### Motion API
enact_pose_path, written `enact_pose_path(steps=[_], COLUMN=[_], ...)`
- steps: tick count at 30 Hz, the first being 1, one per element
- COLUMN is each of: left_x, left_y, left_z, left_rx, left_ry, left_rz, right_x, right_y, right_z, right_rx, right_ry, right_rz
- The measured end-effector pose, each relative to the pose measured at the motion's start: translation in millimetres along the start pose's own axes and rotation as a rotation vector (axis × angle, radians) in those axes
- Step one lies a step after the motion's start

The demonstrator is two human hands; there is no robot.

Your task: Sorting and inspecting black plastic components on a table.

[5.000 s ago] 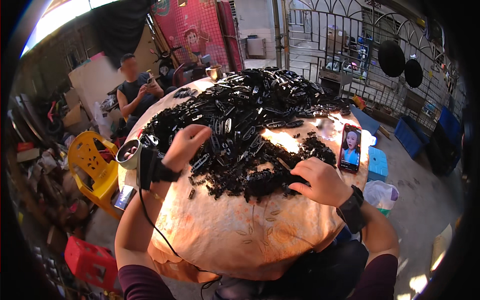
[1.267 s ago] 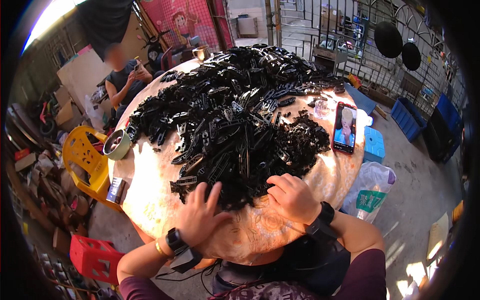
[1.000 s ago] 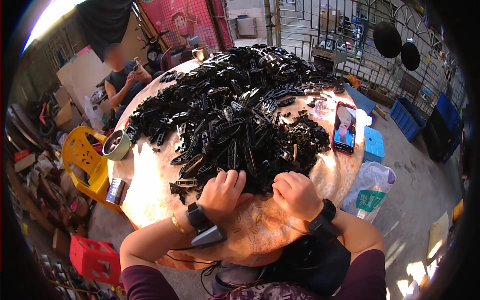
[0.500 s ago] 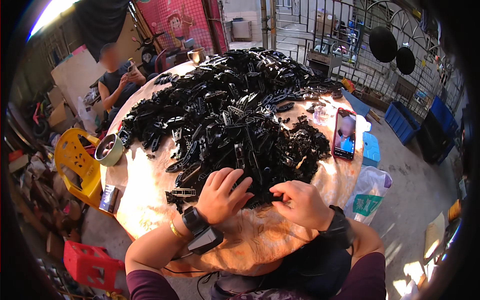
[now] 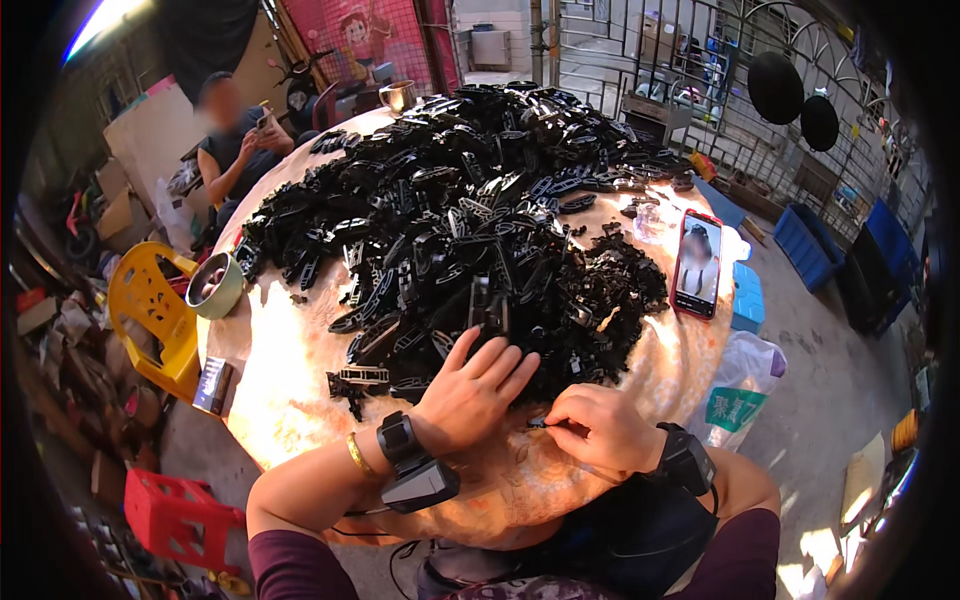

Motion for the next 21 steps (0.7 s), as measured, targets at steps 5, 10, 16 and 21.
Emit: enact_pose_path(steps=[5,10,16,21], left_x=[-21.6,-26.4,-31.6,-40.6], left_y=[3.8,13.7,16.6,19.5], left_z=[26.0,41.7,43.6,50.6], left_rx=[-0.22,-0.338,-0.375,-0.318], left_ry=[-0.015,0.007,-0.069,0.018], left_rz=[-0.15,-0.225,-0.163,-0.267], right_x=[-5.7,-3.0,14.4,12.8], right_y=[-14.4,-13.8,-4.9,-5.6], right_z=[9.5,10.3,23.9,19.9], right_rx=[-0.087,-0.109,-0.214,-0.203], right_ry=[0.314,0.176,0.212,0.174], right_rz=[-0.038,-0.096,0.022,-0.002])
Point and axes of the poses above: each hand's wrist, its own y-axis away from the middle knuckle, its own x-axis out of the palm, z = x × y, the point moved 10 cm from there along -y, towards the middle knuckle, and after that the axes turned 8 degrees about x, right-handed, at the moved point
